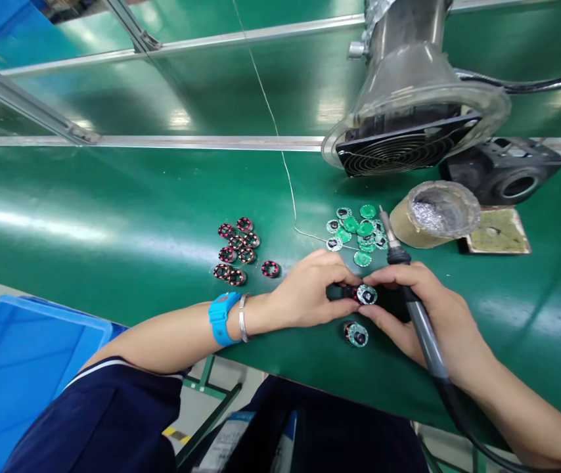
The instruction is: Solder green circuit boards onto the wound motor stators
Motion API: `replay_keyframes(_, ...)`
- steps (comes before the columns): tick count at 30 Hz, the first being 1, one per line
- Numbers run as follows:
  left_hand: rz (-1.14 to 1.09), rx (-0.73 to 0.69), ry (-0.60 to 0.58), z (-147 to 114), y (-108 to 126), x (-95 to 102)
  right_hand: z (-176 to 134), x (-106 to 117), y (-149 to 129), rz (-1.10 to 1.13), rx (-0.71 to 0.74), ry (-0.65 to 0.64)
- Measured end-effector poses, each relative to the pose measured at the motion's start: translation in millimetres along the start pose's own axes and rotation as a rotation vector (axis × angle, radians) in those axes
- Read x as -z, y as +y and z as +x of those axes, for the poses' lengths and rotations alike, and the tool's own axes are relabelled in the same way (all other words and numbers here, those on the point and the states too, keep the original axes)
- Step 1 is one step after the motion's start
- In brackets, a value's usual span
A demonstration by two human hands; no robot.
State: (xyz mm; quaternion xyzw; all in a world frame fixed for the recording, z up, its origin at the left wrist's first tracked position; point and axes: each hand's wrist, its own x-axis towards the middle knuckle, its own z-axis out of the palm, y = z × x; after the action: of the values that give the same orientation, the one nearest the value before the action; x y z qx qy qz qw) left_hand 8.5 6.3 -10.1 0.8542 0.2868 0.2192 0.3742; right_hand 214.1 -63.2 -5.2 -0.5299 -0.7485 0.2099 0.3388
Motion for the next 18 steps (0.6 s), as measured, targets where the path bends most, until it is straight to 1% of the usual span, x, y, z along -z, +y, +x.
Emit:
replay_keyframes(3,0.021,0.033,-0.015,-2,0,1.1,-1,1,3,0.002,0.018,-0.006)
replay_keyframes(7,-0.005,-0.029,-0.074,-3,-2,10.3,-2,2,4,-0.012,0.054,-0.009)
replay_keyframes(12,-0.095,-0.085,-0.023,-2,-7,16.9,-1,3,0,-0.051,0.054,0.048)
replay_keyframes(16,-0.166,-0.149,-0.031,-1,-8,16.4,-1,2,-2,-0.064,0.076,0.049)
replay_keyframes(18,-0.193,-0.142,-0.043,-1,-8,16.1,-2,1,-1,-0.048,0.08,0.036)
